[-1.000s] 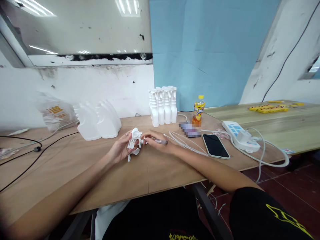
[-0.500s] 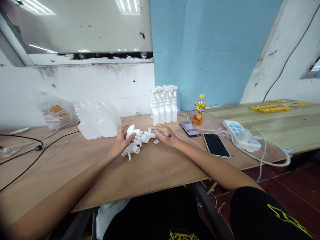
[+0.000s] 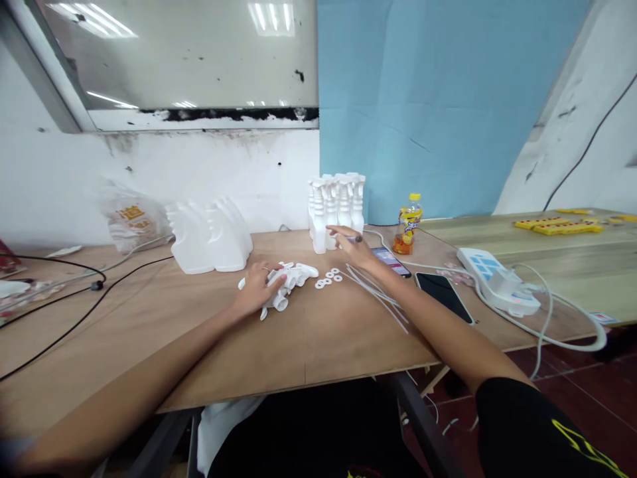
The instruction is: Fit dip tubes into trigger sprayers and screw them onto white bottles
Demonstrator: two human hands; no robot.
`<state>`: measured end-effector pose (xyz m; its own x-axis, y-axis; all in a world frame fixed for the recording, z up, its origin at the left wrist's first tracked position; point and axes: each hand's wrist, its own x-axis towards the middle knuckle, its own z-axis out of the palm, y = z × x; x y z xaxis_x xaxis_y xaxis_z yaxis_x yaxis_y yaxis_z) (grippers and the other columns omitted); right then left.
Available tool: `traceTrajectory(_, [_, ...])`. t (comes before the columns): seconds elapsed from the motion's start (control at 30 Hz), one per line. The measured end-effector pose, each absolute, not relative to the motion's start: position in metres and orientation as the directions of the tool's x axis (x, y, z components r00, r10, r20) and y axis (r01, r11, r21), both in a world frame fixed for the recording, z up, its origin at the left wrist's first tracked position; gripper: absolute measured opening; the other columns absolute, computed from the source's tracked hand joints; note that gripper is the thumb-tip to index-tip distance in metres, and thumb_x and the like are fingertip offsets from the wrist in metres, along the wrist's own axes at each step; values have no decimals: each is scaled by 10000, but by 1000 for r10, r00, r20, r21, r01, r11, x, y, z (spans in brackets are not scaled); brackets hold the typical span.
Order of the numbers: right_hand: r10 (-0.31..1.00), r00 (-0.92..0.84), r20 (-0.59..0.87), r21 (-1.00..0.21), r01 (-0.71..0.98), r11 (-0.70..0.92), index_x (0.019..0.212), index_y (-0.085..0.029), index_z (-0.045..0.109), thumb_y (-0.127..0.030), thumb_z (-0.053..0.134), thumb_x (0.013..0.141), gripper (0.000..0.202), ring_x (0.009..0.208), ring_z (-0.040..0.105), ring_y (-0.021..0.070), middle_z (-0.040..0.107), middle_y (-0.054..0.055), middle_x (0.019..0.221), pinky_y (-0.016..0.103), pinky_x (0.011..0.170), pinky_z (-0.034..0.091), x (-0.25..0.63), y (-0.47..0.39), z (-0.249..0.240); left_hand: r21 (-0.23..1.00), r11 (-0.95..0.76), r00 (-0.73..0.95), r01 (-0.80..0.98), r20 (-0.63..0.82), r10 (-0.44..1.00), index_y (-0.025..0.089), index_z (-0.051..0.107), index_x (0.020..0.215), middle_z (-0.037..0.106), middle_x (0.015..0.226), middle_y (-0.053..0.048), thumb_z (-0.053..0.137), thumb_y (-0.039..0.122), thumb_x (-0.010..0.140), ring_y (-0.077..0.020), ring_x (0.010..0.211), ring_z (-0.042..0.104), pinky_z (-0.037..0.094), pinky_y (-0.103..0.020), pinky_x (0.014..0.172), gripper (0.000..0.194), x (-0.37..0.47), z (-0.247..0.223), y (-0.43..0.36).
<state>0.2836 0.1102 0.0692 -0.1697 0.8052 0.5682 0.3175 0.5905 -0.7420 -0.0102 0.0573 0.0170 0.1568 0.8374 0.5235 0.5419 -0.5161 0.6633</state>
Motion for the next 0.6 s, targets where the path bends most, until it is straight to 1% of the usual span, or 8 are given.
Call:
traceTrajectory(0.07, [876, -138, 462, -882, 32, 470, 1115, -242, 689, -358, 544, 777, 386, 954, 633, 223, 619, 62, 1288, 341, 781, 500, 278, 127, 84, 653, -529, 169, 541, 532, 830, 228, 729, 994, 664, 1076, -95, 695, 438, 814, -326, 1144, 508, 354, -436, 1025, 279, -10, 18, 56])
traceTrajectory(0.1, [905, -131, 404, -914, -96, 394, 1093, -243, 679, -355, 550, 754, 380, 986, 632, 227, 587, 57, 1335, 346, 777, 514, 275, 136, 92, 650, -535, 176, 540, 535, 827, 227, 725, 1013, 661, 1085, -95, 688, 442, 822, -324, 1147, 504, 343, -443, 1037, 290, -10, 18, 56])
traceTrajectory(0.13, [920, -128, 370, -923, -164, 348, 1071, -241, 669, -361, 539, 745, 370, 1005, 631, 231, 567, 56, 1352, 355, 776, 528, 272, 146, 100, 647, -540, 183, 538, 536, 824, 225, 719, 1033, 660, 1092, -94, 674, 448, 835, -322, 1150, 500, 328, -452, 1052, 301, -10, 19, 55])
traceTrajectory(0.2, [937, -125, 327, -926, -240, 291, 1033, -224, 653, -378, 498, 754, 355, 1025, 631, 242, 580, 72, 1298, 385, 791, 548, 267, 162, 115, 643, -548, 192, 535, 540, 820, 224, 706, 1067, 657, 1104, -92, 646, 460, 859, -318, 1149, 494, 294, -472, 1080, 320, -12, 19, 54])
traceTrajectory(0.33, [939, -140, 314, -867, -446, 223, 987, -201, 629, -402, 454, 792, 330, 1038, 634, 249, 654, 95, 1036, 408, 835, 559, 261, 176, 139, 640, -576, 198, 508, 564, 801, 234, 692, 1057, 653, 1105, -88, 641, 462, 863, -309, 1159, 498, 299, -471, 1090, 304, -14, 23, 55])
traceTrajectory(0.4, [913, -172, 370, -833, -496, 244, 978, -208, 614, -442, 470, 807, 324, 1062, 634, 257, 678, 96, 989, 423, 857, 560, 258, 168, 148, 637, -597, 195, 488, 587, 786, 233, 680, 1059, 647, 1122, -88, 646, 442, 863, -297, 1162, 514, 329, -451, 1076, 288, -11, 32, 57])
traceTrajectory(0.5, [812, -296, 504, -809, -491, 323, 1048, -216, 612, -493, 507, 820, 374, 1155, 613, 280, 704, 102, 1089, 475, 912, 550, 248, 138, 160, 636, -619, 181, 461, 616, 767, 222, 635, 1145, 623, 1220, -98, 621, 409, 890, -265, 1125, 553, 387, -417, 1019, 317, 1, 60, 63])
traceTrajectory(0.6, [702, -388, 597, -788, -448, 422, 1148, -220, 618, -538, 526, 849, 446, 1176, 614, 299, 705, 100, 1168, 500, 902, 557, 230, 101, 172, 708, -607, 99, 360, 618, 780, 200, 544, 1292, 591, 1297, -131, 706, 404, 834, -267, 1120, 576, 452, -388, 921, 527, 21, 99, 71])
